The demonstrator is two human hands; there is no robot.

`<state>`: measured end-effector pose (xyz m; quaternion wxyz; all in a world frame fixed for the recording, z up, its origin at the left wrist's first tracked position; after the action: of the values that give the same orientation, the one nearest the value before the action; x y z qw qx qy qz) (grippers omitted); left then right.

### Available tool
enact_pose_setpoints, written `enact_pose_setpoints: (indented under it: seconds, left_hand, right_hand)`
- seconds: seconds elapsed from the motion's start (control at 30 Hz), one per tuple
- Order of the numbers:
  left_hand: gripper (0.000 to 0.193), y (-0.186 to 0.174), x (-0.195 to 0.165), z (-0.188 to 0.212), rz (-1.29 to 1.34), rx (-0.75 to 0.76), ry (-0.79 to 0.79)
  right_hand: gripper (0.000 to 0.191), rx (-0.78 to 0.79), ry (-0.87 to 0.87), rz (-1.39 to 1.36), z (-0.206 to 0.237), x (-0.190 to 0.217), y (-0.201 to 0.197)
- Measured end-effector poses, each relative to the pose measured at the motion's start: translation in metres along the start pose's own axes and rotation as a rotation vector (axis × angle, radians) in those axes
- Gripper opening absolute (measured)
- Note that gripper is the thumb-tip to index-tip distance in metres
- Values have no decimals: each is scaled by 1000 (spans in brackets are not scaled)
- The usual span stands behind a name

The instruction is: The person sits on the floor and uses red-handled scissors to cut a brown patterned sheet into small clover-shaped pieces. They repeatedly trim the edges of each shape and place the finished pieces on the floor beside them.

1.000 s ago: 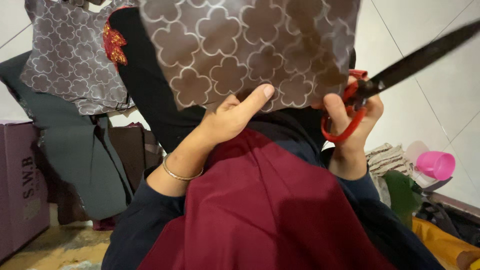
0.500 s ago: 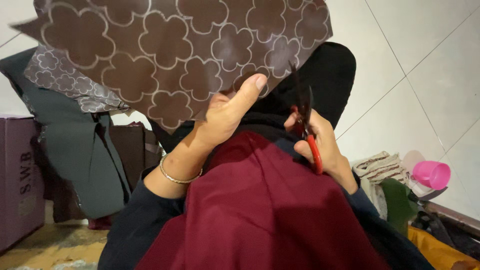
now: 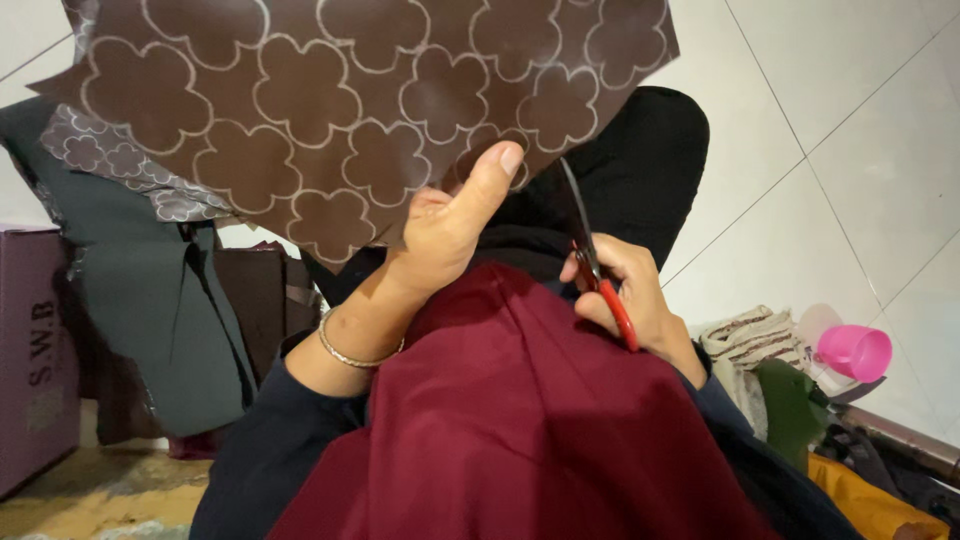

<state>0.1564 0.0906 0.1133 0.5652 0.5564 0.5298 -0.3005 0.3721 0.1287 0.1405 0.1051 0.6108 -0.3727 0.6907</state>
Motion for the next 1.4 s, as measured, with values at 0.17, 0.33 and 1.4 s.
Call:
enact_pose_setpoints:
  seconds: [0.17, 0.33, 1.4]
  left_hand:
    - [30, -3, 25, 10, 39, -29, -212]
    - [30, 0, 17, 13, -15, 53, -71]
    - [21, -9, 15, 37, -13, -76, -420]
  right_hand:
    - [68, -1, -26, 35, 1, 1, 2]
    - [67, -16, -60, -14, 3, 0, 3]
    - [81, -62, 34, -134, 15, -4, 0]
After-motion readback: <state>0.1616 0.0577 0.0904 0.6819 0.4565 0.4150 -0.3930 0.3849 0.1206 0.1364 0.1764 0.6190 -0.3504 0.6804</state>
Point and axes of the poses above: each hand's wrist, its own z-axis away from the middle knuckle, its own y-axis out of the palm, x = y × z, the point moved 6 cm from there along -z, towards the middle knuckle, and after that the axes turned 5 degrees about -z, right-handed, at the moved point
